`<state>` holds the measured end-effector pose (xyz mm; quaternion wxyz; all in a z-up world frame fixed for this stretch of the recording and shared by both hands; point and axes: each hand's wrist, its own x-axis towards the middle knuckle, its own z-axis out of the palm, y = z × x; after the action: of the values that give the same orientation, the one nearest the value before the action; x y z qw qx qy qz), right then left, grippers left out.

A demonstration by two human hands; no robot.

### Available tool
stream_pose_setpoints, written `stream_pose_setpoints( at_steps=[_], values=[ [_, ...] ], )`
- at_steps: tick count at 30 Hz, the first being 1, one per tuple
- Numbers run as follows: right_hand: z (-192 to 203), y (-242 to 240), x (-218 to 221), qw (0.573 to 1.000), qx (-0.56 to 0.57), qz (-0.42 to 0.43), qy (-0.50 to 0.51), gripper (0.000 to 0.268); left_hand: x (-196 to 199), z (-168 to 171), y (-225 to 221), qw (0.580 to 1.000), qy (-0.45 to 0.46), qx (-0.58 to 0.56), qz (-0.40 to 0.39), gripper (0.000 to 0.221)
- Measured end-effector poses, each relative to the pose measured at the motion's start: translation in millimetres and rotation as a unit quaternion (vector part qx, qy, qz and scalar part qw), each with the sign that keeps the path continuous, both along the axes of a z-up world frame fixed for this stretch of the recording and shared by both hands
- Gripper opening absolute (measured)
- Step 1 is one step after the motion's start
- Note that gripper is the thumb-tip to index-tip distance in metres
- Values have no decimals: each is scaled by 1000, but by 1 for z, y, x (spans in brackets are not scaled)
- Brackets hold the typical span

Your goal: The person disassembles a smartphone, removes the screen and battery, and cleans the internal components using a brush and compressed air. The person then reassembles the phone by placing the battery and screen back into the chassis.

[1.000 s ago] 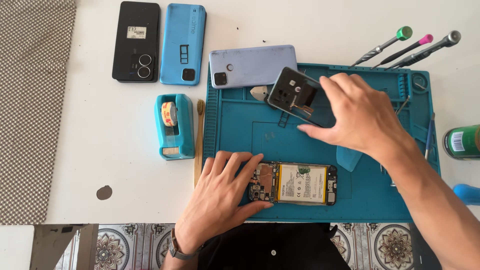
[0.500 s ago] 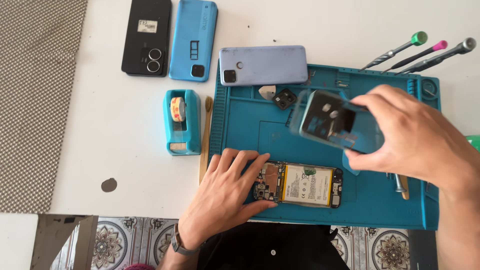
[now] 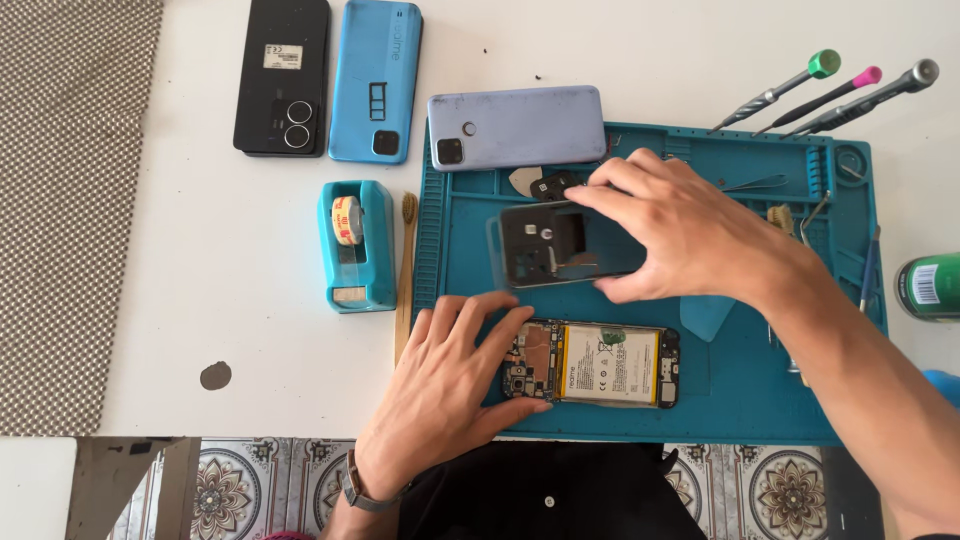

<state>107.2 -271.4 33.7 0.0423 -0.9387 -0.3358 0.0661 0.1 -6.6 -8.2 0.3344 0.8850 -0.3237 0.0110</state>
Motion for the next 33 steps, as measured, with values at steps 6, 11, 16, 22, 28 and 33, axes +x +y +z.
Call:
stream_pose_setpoints(
  at_steps=[6, 11, 16, 22, 28, 33],
  values=[
    [-13, 7, -2, 1000, 19, 5, 6, 103, -2, -3, -1, 1000, -9, -5, 14, 81],
    [-15, -13, -4, 997, 66, 29, -18, 111, -2, -4, 0, 1000, 6, 5, 9, 82],
    [-11, -22, -20, 994, 112, -18, 14, 95, 0, -3, -1, 1000, 4, 10, 6, 79],
    [-12, -17, -25, 992, 95, 21, -78, 90, 0, -4, -4, 999, -14, 31, 13, 79],
    [30, -80, -75, 983, 50, -158, -79, 37, 3, 0, -11, 998, 29, 47, 20, 81],
    [33, -119, -112, 878, -169, -438, 97, 28, 1, 3, -18, 997, 33, 52, 49, 80]
  ],
)
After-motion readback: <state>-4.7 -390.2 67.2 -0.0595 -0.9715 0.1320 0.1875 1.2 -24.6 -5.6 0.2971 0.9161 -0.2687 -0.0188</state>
